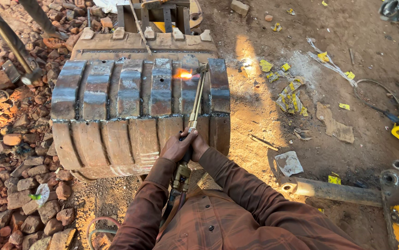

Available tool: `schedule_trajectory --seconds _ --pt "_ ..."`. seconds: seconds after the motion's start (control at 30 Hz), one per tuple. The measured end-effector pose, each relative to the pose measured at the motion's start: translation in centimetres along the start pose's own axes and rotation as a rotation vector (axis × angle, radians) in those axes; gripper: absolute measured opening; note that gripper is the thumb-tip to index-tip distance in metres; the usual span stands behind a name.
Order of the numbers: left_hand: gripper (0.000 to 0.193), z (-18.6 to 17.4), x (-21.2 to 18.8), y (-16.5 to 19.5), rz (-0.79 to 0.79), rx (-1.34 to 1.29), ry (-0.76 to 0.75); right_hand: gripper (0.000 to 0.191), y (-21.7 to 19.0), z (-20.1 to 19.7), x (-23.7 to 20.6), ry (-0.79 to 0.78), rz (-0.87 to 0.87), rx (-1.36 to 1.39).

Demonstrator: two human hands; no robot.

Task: The person uses a handheld torch to apply a flame to the surface of a large, cylindrical metal object. The flame is directed at specific areas on the metal's surface throughout the video.

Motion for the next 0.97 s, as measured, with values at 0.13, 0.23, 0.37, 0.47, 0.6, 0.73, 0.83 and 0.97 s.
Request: schedule_trajectory --seconds 0.13,0.23,0.37,0.47,0.6,0.73,0.83,0.97 --pt "0.108 0.7 0.0 0.0 -0.032 -0.029 -0.041 0.024 -0.4 -0.7 -0.5 0.054 -0.013 -0.003" --pt "0.108 1.0 0.2 0.4 0.006 -0.035 -0.051 0.023 -0.8 -0.9 -0.6 0.04 -0.065 0.01" --pt "0.108 1.4 0.5 0.4 0.01 -0.056 -0.057 0.024 -0.8 -1.4 -0.7 0.057 -0.065 0.014" --pt "0.108 1.5 0.6 0.4 -0.004 -0.044 -0.062 0.023 -0.7 -1.2 -0.8 0.037 -0.048 0.006" --pt "0.108 1.7 0.5 0.4 -0.023 -0.045 -0.08 0.023 -0.9 -1.2 -0.9 0.035 -0.047 0.007" --pt "0.108 1.7 0.6 0.9 0.009 -0.054 -0.065 0.023 -1.3 -1.5 -1.2 0.039 -0.11 0.032" --pt "0.107 1.8 0.8 0.9 0.003 -0.039 -0.078 0.026 -1.7 -1.5 -1.2 0.019 -0.159 0.044" --pt "0.106 1.7 1.0 1.1 0.027 -0.005 -0.068 0.025 -1.8 -1.4 -1.3 -0.001 -0.16 0.036"
Point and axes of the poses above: each hand's wrist, its own x-axis towards the middle knuckle, its own z-axis out of the palm, y = z × x, the point moved 10 cm from there along x, towards the middle knuckle, and after that the axes turned 12 degrees about -y, right-handed, at the moved point
